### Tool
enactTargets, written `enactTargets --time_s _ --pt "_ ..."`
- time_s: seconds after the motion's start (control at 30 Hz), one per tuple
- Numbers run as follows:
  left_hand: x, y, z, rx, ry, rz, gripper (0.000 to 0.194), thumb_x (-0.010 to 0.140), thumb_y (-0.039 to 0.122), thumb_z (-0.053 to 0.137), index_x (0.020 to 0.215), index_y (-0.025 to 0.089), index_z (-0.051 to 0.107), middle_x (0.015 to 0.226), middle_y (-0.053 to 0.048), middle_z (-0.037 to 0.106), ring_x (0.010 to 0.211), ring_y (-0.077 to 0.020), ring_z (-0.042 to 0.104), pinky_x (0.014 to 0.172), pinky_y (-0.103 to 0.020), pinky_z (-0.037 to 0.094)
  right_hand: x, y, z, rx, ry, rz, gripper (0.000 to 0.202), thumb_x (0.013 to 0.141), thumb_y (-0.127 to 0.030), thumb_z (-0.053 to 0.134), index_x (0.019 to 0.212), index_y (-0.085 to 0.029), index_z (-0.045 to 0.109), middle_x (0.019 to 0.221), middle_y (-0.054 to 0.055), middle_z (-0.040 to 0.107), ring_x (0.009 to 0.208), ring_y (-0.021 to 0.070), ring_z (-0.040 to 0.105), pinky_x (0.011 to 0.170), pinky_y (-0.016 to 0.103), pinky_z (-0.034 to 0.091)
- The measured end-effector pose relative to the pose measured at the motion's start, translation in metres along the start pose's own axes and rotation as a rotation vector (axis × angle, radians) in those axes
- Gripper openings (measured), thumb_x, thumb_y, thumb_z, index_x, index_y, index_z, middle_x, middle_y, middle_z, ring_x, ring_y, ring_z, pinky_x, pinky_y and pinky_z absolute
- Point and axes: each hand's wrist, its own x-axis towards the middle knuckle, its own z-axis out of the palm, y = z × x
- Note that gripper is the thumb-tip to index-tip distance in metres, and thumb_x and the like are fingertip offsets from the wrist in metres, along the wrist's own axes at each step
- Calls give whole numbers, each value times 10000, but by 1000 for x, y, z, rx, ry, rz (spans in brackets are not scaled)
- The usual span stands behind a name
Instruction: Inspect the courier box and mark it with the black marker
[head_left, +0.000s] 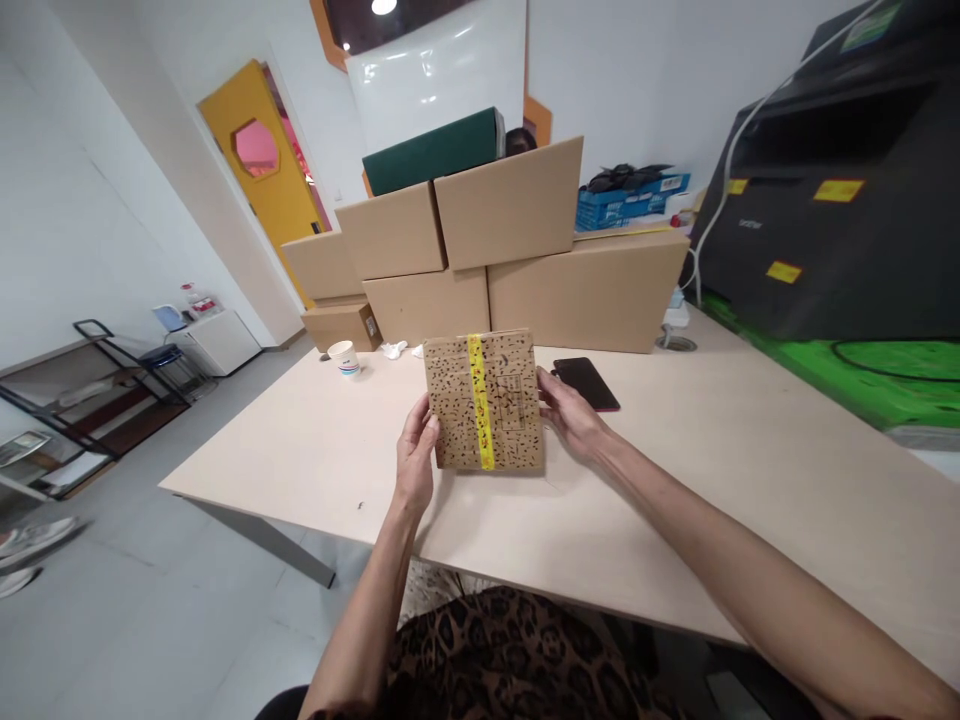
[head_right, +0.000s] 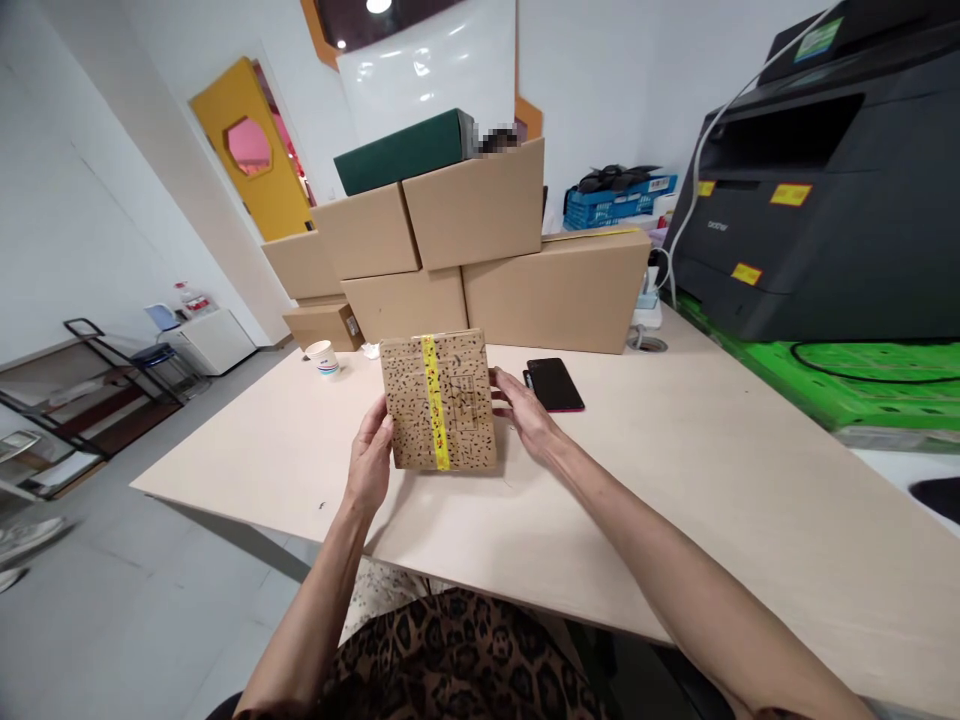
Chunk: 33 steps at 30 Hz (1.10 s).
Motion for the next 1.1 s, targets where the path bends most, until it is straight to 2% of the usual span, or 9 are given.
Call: enactTargets --time_s 0.13,0.23,0.43,0.53,0.6,0.7,0.87,0.97,1.1 --pt "-6 -7 -3 13 -18 -83 676 876 578 747 1448 235 641 1592 -106 582 1529 -302 478 1279 -459 370 -3 1 5 44 -49 18 412 881 -615 708 1158 -311 729 1252 29 775 1103 235 699 881 333 545" --pt "-13 -5 -2 11 -65 -99 731 885 615 735 1499 241 598 1646 -94 522 1566 -312 427 1293 -454 351 -6 -1 6 35 -93 51 404 937 -624 642 1176 -308 725 1244 35 780 1063 228 715 845 327 563" --pt "-25 17 -4 121 38 -143 949 868 734 691 1640 261 407 1768 -78 300 1637 -343 276 1310 -466 303 -11 -16 7 39 -73 212 527 993 -701 497 1140 -255 737 1082 93 803 843 233 726 648 318 566" --pt "-30 31 -4 156 7 -128 1007 873 793 627 1680 277 317 1714 -119 411 1571 -376 405 1264 -535 354 -11 -24 6 15 -125 221 607 996 -741 448 1170 -237 738 1019 114 804 765 242 719 555 315 531" --pt "-33 39 -3 169 -21 -84 1012 880 809 596 1687 275 299 1658 -140 496 1531 -380 463 1249 -550 362 -10 -28 4 -33 -146 203 650 981 -772 449 1143 -222 755 971 120 801 671 219 683 487 293 482" --pt "-36 47 -4 195 -32 12 949 906 777 594 1677 293 327 1671 -131 479 1570 -358 411 1275 -523 317 -12 -34 3 -95 -130 131 697 917 -822 529 986 -179 790 826 114 768 547 164 582 436 271 410" --pt "-31 57 -8 211 -22 109 913 933 748 582 1683 310 304 1678 -117 473 1593 -338 373 1300 -543 252 -20 -42 6 -117 -42 -99 768 819 -904 577 817 -168 800 655 59 659 551 130 501 486 271 380" --pt "-20 56 -9 184 -9 83 959 926 752 590 1698 286 263 1666 -135 486 1584 -341 390 1293 -536 279 -20 -38 7 -143 11 -175 772 828 -901 565 839 -176 830 658 55 650 574 136 486 523 291 381" --pt "-9 39 -11 114 18 -55 1022 905 772 602 1707 259 228 1670 -171 469 1572 -344 416 1264 -516 344 -11 -20 5 -209 10 -128 705 853 -832 614 959 -183 868 818 90 732 663 160 543 548 291 407"
